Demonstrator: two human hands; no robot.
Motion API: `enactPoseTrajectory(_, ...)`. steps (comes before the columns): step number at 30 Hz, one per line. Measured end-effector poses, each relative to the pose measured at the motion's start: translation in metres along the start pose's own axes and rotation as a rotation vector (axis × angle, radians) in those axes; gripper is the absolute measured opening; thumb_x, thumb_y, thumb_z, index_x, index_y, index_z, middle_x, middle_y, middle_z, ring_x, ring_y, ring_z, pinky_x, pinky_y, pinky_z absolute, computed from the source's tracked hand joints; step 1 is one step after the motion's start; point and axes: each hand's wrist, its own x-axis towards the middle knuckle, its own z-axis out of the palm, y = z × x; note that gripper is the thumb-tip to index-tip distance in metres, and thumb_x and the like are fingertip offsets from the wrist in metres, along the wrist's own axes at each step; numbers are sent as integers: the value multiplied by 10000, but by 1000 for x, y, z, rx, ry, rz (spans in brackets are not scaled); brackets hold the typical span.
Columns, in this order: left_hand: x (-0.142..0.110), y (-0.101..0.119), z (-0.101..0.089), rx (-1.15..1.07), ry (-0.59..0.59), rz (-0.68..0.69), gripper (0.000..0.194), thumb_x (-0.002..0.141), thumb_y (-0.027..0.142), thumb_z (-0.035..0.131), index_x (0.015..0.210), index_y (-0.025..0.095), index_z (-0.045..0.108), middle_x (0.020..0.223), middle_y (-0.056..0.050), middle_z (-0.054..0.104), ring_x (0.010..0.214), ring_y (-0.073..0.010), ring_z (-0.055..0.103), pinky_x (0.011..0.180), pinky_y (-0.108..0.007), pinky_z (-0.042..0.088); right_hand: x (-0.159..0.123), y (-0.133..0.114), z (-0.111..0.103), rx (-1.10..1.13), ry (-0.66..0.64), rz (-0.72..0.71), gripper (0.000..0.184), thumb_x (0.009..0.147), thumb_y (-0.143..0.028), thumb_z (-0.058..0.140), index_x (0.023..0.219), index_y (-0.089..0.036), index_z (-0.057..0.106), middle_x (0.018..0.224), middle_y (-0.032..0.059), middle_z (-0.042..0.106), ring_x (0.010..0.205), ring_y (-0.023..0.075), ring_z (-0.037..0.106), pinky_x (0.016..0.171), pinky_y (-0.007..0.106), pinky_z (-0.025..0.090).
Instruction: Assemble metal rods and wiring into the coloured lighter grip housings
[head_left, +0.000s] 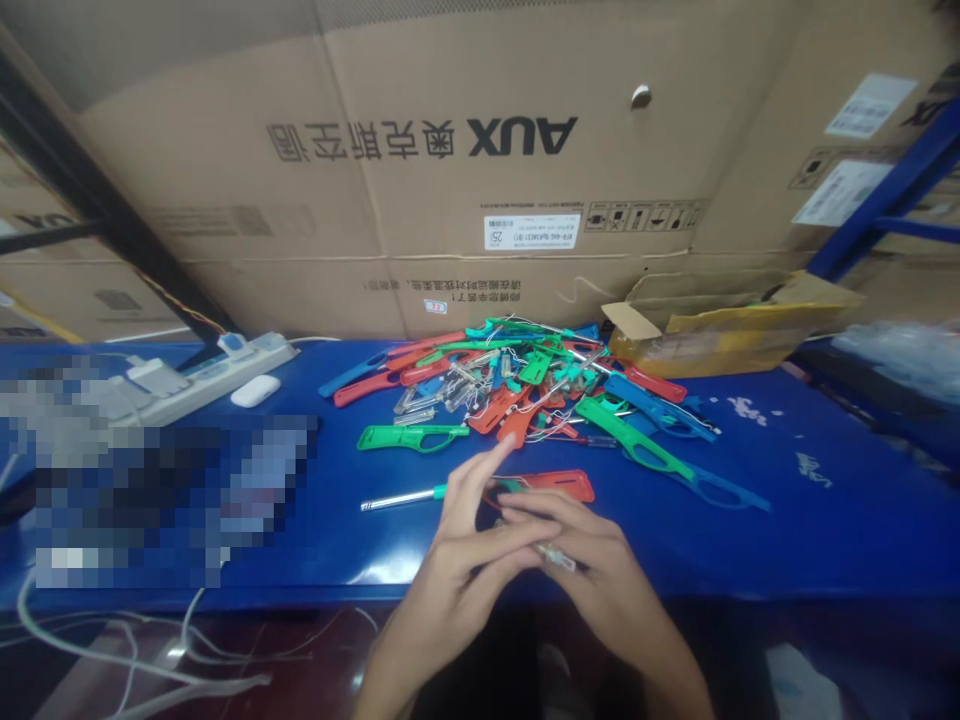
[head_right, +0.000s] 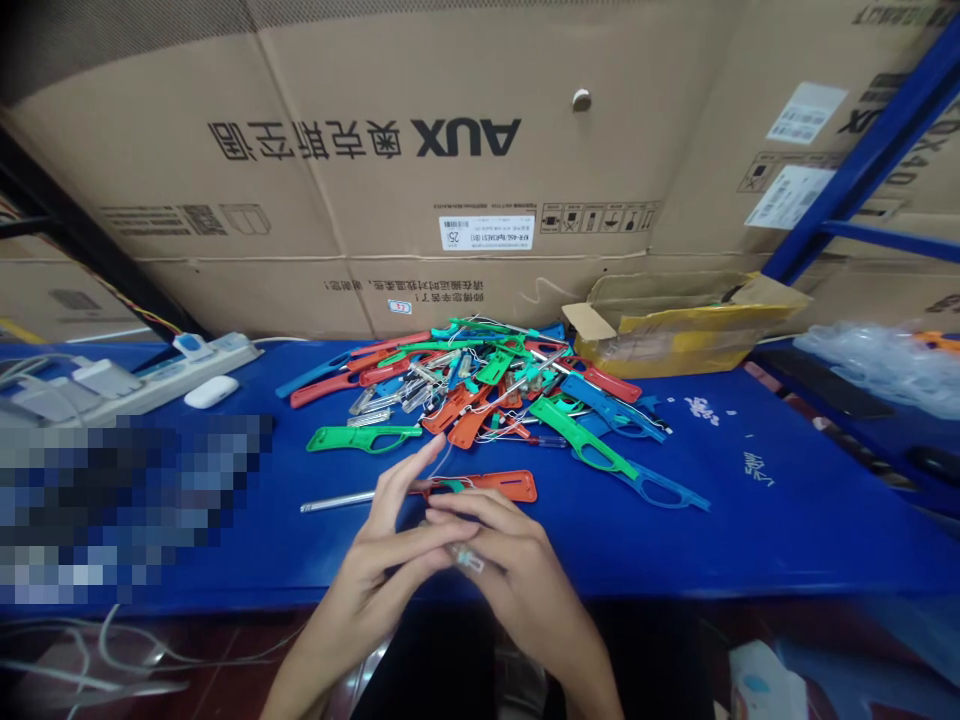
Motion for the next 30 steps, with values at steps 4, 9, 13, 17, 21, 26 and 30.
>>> enactPoseTrajectory(4,-3,1,-1,3,-46,24,407,1017,204,563,1343,433,646,1713,37,161,1542,-292,216,1225,-567,290,0,-1,-1,-37,17,-48,340,983,-270,634,1294,-388,706,1348,43,686,1263,260,620,1052,442,534)
enactPoseTrajectory(9,-5,1,5,154,-37,33,556,1039,156,476,1538,397,423,1731,-3,55,1576,-309,123,1230,-580,277,2,-2,-1,-111,79,-14,328,990,-268,615,1287,-366,717,1451,56,614,1395,295,512,1130,511,463)
enactPoseTrajectory(13,-2,1,11,263,-65,37,627,1058,174,426,1622,353,220,1729,-42,82,1584,-288,96,1243,-562,262,2,0,2,-128,148,20,333,997,-263,600,1302,-340,709,1483,64,586,1401,282,512,1153,499,441)
enactPoseTrajectory(17,-1,0,15,358,-106,27,701,1057,277,471,1645,309,89,1723,-82,122,1583,-278,104,1243,-544,274,0,1,5,-108,209,41,300,987,-288,622,1267,-299,728,1430,78,632,1351,271,564,1141,466,457)
enactPoseTrajectory(21,-2,-2,16,359,42,42,602,1039,260,523,1593,308,291,1682,-97,267,1543,-290,236,1221,-542,302,2,-4,-3,-70,304,38,233,986,-283,618,1177,-271,751,1308,72,710,1300,261,600,1108,440,478)
enactPoseTrajectory(26,13,-9,-5,372,345,-24,218,1033,221,525,1198,255,665,1377,-77,588,1306,-254,513,1109,-449,414,10,-5,-30,-140,414,89,182,966,-333,639,1028,-238,782,1125,66,778,1098,262,705,1006,393,529)
enactPoseTrajectory(30,45,-18,-24,634,208,-32,209,1031,298,531,1032,202,717,1060,-83,702,1021,-268,592,955,-443,463,13,6,-39,-137,425,177,239,954,-395,646,1023,-214,787,1055,72,780,1050,271,706,906,359,551)
